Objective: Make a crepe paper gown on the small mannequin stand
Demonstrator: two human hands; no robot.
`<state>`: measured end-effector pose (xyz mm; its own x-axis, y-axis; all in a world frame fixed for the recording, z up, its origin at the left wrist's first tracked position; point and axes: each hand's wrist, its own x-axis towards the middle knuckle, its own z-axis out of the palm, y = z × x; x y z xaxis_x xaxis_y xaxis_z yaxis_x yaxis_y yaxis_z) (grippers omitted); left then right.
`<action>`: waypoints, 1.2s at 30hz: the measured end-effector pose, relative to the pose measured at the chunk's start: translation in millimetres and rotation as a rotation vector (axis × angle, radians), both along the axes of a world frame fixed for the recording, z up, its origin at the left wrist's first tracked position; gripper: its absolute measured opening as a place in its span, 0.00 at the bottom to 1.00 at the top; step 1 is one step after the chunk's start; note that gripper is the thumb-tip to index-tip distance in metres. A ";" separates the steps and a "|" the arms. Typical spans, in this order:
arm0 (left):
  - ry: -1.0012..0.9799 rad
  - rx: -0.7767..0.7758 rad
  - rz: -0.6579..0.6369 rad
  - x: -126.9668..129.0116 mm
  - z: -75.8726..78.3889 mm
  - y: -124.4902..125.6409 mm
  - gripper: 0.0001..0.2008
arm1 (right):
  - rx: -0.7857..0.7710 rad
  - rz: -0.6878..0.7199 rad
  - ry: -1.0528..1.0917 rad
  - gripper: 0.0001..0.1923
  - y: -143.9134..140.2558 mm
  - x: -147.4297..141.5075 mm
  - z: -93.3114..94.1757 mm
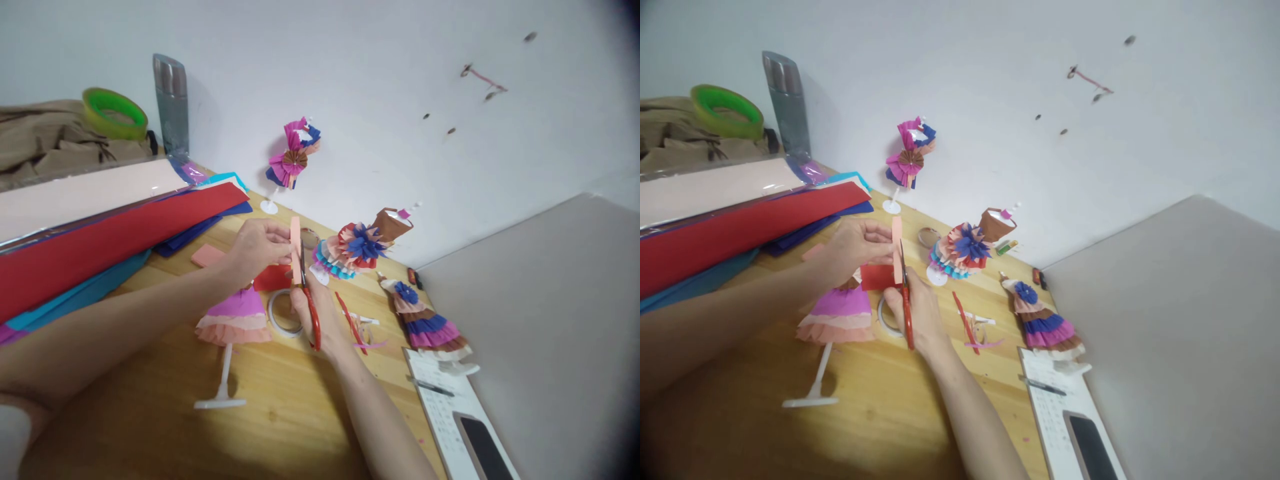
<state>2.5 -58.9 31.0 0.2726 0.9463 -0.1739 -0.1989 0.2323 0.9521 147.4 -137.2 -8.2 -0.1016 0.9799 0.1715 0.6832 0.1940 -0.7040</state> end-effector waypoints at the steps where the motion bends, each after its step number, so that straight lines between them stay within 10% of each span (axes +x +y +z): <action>1: 0.002 -0.003 0.004 0.1 0.5 -0.3 0.07 | 0.006 -0.004 -0.002 0.19 0.4 0.0 -0.8; 36: -0.023 -0.041 0.000 2.6 -1.3 -0.2 0.06 | 0.031 -0.075 0.016 0.19 2.2 -3.1 -10.1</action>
